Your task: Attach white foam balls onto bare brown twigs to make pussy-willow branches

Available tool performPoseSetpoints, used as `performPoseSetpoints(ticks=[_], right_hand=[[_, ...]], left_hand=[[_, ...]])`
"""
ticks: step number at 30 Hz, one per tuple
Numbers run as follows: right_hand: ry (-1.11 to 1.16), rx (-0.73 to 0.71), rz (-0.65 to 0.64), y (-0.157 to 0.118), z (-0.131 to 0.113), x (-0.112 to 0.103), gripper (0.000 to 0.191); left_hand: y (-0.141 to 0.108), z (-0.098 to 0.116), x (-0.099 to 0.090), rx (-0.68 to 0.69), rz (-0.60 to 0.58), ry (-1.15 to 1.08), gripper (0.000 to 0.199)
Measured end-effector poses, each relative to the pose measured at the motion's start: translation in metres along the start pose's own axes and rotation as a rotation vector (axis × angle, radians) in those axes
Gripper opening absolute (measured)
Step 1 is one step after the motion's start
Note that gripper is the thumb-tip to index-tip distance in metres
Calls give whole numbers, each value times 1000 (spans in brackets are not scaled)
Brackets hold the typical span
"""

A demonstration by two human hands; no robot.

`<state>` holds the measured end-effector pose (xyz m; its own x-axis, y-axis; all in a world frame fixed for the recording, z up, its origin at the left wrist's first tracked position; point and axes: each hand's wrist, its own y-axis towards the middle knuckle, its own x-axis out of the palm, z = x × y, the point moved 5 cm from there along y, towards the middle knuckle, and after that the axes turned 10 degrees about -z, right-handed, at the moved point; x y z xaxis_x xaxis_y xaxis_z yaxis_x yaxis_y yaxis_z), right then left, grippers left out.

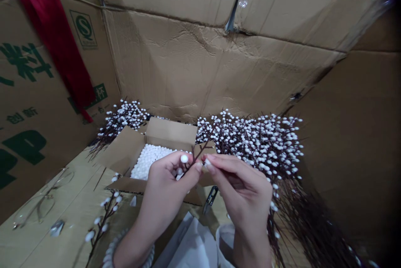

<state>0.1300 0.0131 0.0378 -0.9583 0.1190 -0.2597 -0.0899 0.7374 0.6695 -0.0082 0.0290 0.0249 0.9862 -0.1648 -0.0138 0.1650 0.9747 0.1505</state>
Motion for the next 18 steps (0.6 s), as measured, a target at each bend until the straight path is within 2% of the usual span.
performPoseSetpoints(ticks=[10, 18], right_hand=[[35, 36, -7, 1, 2, -1, 24], [105, 53, 10, 2, 3, 2, 29]], left_hand=[[-1, -3, 5, -38, -19, 13, 21], [0, -1, -1, 20, 12, -12, 25]])
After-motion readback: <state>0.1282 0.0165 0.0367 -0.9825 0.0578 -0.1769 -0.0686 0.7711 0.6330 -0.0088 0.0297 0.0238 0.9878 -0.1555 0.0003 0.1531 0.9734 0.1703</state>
